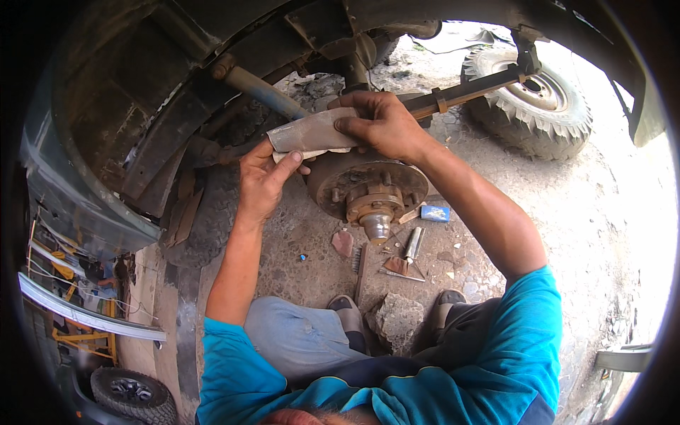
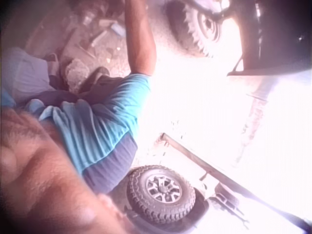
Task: The person cleans a vehicle's brake drum assembly using a wire brush and sandpaper. They scrub the drum's surface and inner components to remove rust and debris, then switch to sandpaper to smooth the metal surface.
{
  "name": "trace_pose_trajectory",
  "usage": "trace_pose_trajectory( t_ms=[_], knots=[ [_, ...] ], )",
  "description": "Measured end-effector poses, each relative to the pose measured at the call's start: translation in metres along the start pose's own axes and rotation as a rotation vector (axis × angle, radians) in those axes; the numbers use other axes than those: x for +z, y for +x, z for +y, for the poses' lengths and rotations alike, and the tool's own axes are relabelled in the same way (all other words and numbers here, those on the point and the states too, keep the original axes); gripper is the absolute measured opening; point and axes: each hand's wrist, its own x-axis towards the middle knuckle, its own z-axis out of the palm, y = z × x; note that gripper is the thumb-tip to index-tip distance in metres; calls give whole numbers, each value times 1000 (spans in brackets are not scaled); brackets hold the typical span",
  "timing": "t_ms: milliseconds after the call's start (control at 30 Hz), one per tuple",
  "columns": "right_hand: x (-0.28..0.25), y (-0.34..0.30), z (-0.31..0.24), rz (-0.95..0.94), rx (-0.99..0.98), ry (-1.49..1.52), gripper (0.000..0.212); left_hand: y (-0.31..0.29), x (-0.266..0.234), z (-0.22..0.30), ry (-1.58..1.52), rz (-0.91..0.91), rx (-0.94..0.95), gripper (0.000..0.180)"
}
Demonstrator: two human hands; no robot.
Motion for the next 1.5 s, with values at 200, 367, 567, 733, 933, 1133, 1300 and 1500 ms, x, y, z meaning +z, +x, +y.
trace_pose_trajectory(
  t_ms=[200, 367, 567, 733, 933, 1133, 1300, 1500],
  knots=[
    [3, -2, 3, -5, 15, 41, 33, -2, -8, -5, 108, -90, 44, 32],
    [-4, -1, 5, -29, 54, 106, 33, -2, -7, 5, 310, -98, 150, 26],
    [-4, -2, 0, 18, 15, 103, 32, -1, -12, -3, 331, -74, 203, 15],
    [-4, -3, -1, 50, -99, -1, 32, -2, -9, -1, 149, -51, 63, 17],
    [3, -5, -3, 105, -246, -159, 32, -2, -6, -10, -73, 49, 42, 22],
    [6, -9, -8, 120, -268, -191, 32, -3, -15, -18, -45, 100, -46, 16],
    [12, -14, -17, 129, -342, -289, 32, -5, -16, -19, -87, 187, -106, 16],
    [11, -9, -11, 157, -322, -84, 34, -1, -4, -5, -167, 237, -139, 12]
  ],
)
